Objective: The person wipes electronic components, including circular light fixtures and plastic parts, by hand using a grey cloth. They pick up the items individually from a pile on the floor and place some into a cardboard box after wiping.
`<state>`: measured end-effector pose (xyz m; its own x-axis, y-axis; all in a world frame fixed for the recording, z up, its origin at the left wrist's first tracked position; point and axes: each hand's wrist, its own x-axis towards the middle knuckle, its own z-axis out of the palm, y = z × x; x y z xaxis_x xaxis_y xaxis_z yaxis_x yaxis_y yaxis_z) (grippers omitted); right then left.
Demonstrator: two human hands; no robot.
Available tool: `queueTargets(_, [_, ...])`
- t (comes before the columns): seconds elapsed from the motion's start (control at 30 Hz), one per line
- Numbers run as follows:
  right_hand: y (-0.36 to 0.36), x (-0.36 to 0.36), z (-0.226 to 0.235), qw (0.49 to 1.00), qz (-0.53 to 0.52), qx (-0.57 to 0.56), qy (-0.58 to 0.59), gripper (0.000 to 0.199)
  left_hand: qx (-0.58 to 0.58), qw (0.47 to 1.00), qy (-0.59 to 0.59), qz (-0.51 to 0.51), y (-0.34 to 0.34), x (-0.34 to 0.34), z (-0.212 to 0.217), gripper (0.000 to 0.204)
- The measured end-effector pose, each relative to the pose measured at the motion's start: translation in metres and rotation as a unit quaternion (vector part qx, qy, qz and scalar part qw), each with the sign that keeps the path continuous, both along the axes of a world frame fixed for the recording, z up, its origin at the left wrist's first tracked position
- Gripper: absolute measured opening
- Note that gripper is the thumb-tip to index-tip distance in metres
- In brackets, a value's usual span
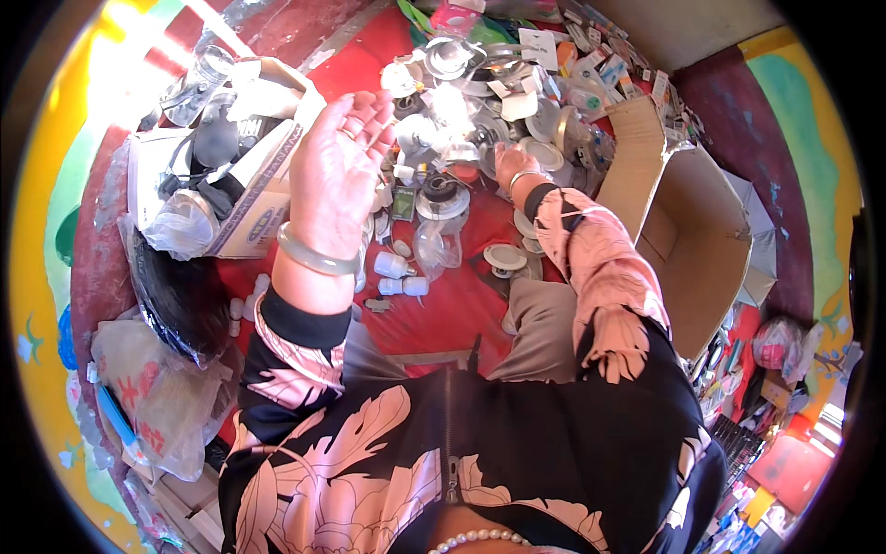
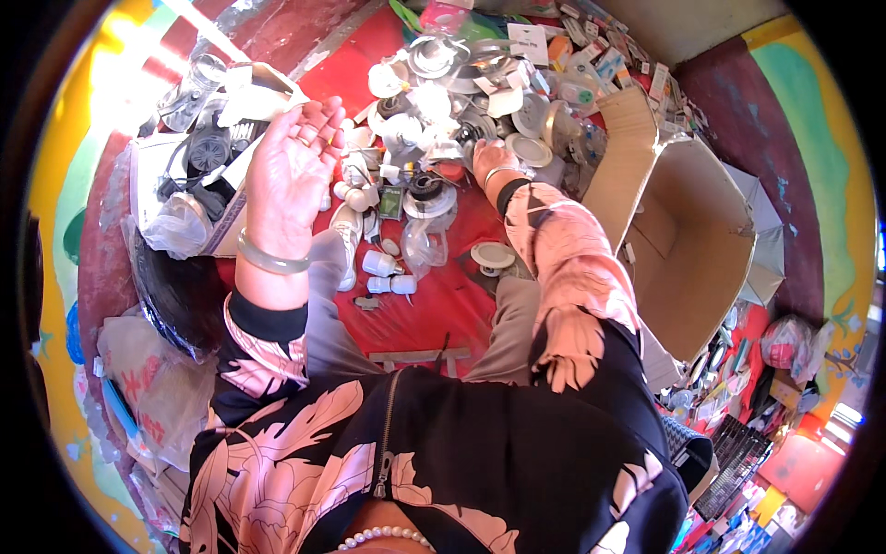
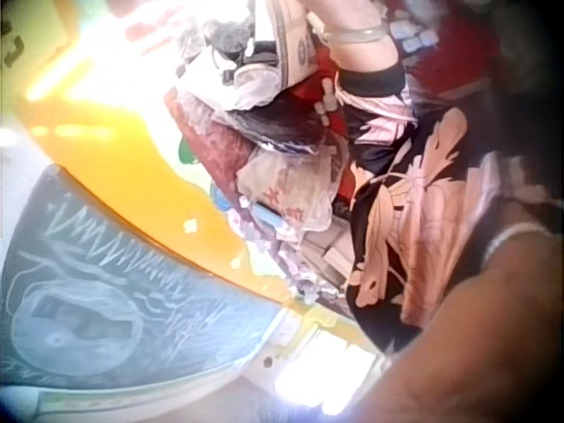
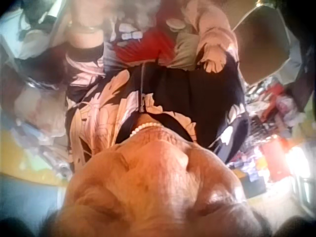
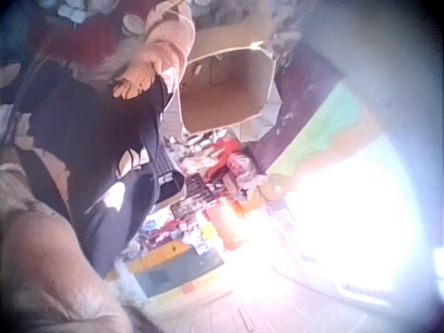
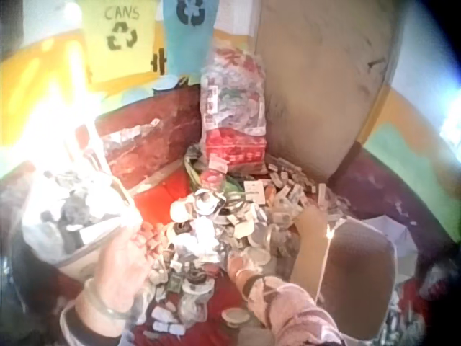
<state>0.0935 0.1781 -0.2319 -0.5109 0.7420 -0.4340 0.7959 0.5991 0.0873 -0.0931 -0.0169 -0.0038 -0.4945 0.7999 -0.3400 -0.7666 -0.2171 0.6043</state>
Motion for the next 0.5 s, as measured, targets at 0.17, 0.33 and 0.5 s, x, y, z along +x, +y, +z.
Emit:
queueTargets(0.17, [0.0,0.001,-0.067,0.994,-0.022,0.096,-0.047,0.062,0.032,0.999,-0.024,-0.032,-0.013,-0.012,0.002,0.018])
queueTargets(0.33, [0.011,0.004,-0.07,0.988,0.026,0.14,-0.058,0.057,0.025,0.998,-0.045,-0.046,-0.021,-0.016,0.004,0.02])
queueTargets(0.5, [0.045,0.017,-0.004,0.995,-0.051,0.022,0.087,0.063,0.037,0.998,-0.044,-0.035,-0.028,-0.013,0.008,0.021])
